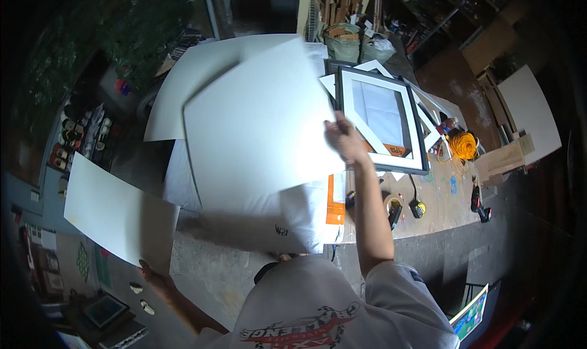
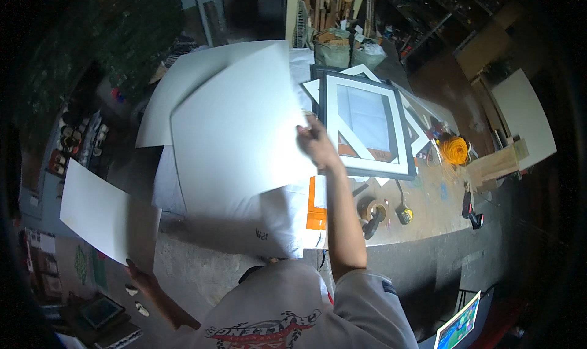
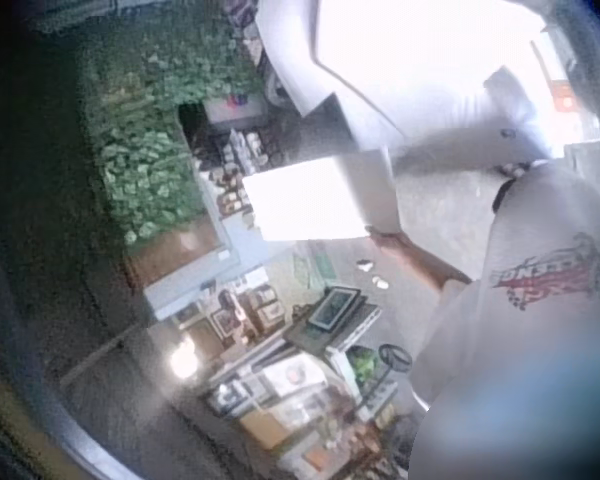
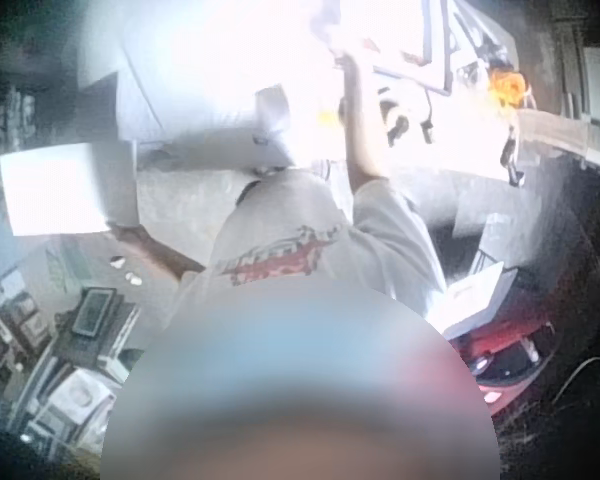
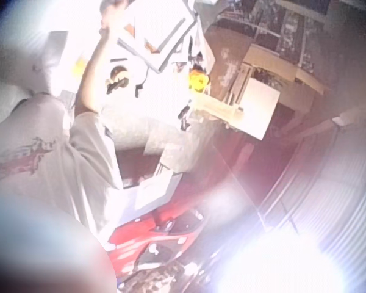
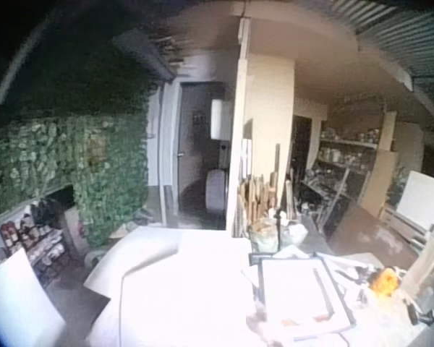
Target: The person assembles a folding table by unfolding the legs and placing the tabletop. They then place a framed peacock painting on the table, remove the frame, and apply glue to a white backing board.
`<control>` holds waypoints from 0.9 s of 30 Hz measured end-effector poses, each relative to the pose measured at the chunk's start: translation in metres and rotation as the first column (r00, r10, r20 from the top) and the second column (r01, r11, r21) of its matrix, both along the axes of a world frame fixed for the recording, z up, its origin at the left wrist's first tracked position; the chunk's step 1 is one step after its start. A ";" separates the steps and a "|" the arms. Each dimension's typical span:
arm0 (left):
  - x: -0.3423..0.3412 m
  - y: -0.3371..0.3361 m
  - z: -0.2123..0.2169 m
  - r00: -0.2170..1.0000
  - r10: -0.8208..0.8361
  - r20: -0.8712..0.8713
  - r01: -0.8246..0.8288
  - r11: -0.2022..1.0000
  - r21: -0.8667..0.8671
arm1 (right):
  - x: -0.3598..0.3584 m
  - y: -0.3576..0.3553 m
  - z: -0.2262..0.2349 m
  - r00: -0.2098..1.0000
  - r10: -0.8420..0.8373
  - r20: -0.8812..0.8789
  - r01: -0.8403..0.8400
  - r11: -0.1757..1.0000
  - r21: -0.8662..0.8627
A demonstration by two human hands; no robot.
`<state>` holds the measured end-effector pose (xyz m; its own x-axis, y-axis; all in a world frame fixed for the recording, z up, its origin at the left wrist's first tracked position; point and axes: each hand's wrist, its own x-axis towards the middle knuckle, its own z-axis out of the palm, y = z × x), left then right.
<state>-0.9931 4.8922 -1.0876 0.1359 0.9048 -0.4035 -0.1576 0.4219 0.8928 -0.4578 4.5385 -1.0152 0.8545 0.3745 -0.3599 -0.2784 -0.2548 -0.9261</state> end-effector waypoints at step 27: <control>0.206 -0.107 -0.124 0.500 -0.767 -0.402 0.743 0.618 -0.256 | 0.010 -0.164 -0.125 0.257 -0.951 -0.171 0.958 0.228 0.175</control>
